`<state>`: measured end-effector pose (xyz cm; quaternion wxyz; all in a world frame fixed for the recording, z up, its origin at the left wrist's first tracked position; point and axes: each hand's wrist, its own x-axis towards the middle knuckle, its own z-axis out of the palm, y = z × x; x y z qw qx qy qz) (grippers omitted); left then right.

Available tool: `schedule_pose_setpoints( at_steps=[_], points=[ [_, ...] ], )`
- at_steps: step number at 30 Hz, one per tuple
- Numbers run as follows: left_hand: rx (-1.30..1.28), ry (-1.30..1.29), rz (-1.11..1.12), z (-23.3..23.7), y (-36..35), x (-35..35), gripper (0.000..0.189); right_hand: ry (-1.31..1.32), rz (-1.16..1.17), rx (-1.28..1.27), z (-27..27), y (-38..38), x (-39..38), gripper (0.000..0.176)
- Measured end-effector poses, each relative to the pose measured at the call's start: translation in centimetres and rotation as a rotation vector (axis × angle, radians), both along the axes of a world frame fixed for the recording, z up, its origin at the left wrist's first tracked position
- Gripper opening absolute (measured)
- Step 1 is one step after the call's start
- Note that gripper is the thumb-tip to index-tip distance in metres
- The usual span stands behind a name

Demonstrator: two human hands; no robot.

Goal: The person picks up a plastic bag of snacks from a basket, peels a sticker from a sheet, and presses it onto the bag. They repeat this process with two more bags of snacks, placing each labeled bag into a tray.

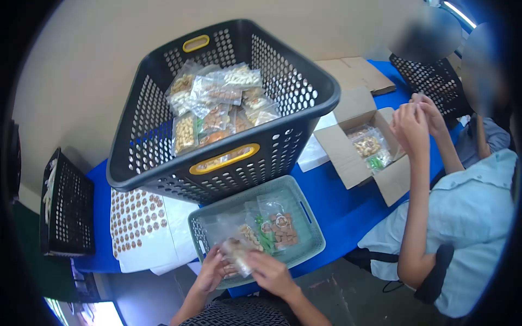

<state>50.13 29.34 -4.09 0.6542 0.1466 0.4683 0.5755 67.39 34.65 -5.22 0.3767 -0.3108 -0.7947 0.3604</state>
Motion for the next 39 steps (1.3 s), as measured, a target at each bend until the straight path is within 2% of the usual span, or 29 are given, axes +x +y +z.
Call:
schedule_pose_setpoints(
  at_steps=[1, 3, 5, 6, 8, 9, 11, 12, 14, 15, 17, 18, 20, 21, 24, 25, 27, 28, 32, 37, 39],
  points=[
    [0.032, -0.059, -0.048, 0.6, -0.3, -0.1, 0.053, 0.110, -0.086, -0.179, 0.1, 0.4, 0.9, 0.029],
    [0.111, 0.241, 0.066, 0.8, -0.9, -0.4, 0.054, 0.104, -0.176, -0.606, 1.5, 2.2, 3.7, 0.029],
    [0.095, 0.393, 0.175, 0.8, -1.4, -1.4, 0.049, 0.426, -0.490, -0.695, 2.1, 4.0, 5.0, 0.028],
    [0.073, 0.389, 0.198, 0.8, -1.7, -1.8, 0.049, 0.406, -0.472, -0.714, 2.3, 3.7, 5.7, 0.028],
    [0.052, 0.332, 0.363, 0.7, -2.3, -2.6, 0.043, 0.394, -0.086, -0.851, 3.3, 2.5, 6.6, 0.027],
    [0.039, 0.337, 0.373, 0.6, -2.8, -2.9, 0.043, 0.427, 0.111, -1.104, 4.5, 2.0, 5.7, 0.024],
    [0.018, 0.314, 0.518, 0.5, -3.2, -3.5, 0.038, 0.493, -0.123, -0.996, 1.5, 2.2, 5.3, 0.028],
    [0.016, 0.322, 0.561, 0.7, -3.4, -3.7, 0.037, 0.485, -0.112, -0.997, 1.7, 2.3, 4.7, 0.028],
    [0.015, 0.343, 0.595, 0.6, -4.3, -4.2, 0.037, 0.583, -0.272, -0.947, 2.6, 2.5, 2.8, 0.031],
    [0.010, 0.370, 0.609, 0.5, -4.9, -4.4, 0.036, 0.469, -0.081, -0.907, 2.7, 1.9, 2.7, 0.032],
    [0.002, 0.365, 0.636, 0.5, -5.9, -4.9, 0.037, 0.281, -0.006, -0.511, 2.1, 0.9, 2.2, 0.034],
    [0.005, 0.357, 0.650, 0.5, -6.4, -5.0, 0.037, 0.275, 0.009, -0.512, 2.0, 1.2, 1.8, 0.034],
    [0.005, 0.369, 0.675, 0.5, -7.6, -5.2, 0.036, -0.112, -0.143, 0.174, 2.0, 2.1, 0.9, 0.038],
    [0.007, 0.386, 0.685, 0.5, -8.2, -5.5, 0.034, -0.107, -0.133, 0.185, 2.1, 1.7, 0.1, 0.038],
    [0.038, 0.398, 0.725, 0.6, -10.6, -6.6, 0.033, -0.563, 0.142, -0.155, 1.8, -0.6, -2.4, 0.047],
    [0.045, 0.393, 0.735, 0.5, -11.6, -6.9, 0.033, -0.566, 0.147, -0.143, 1.5, -1.4, -3.0, 0.047],
    [0.068, 0.429, 0.770, 0.5, -13.8, -7.9, 0.032, -0.883, 0.125, 0.045, 1.2, -3.0, -4.3, 0.055],
    [0.072, 0.426, 0.785, 0.5, -15.1, -8.3, 0.032, -0.822, 0.096, -0.072, 1.2, -3.3, -4.9, 0.057],
    [0.069, 0.425, 0.847, 0.5, -20.4, -10.2, 0.031, -0.771, 0.005, -0.008, 2.2, -5.7, -7.0, 0.057],
    [0.044, 0.471, 0.941, 1.1, -28.6, -12.5, 0.032, -0.717, 0.199, 0.096, 3.1, -11.6, -13.1, 0.059],
    [0.049, 0.519, 0.985, 1.5, -32.4, -13.3, 0.034, -0.633, 0.356, 0.121, 3.1, -15.1, -16.2, 0.062]
  ],
)
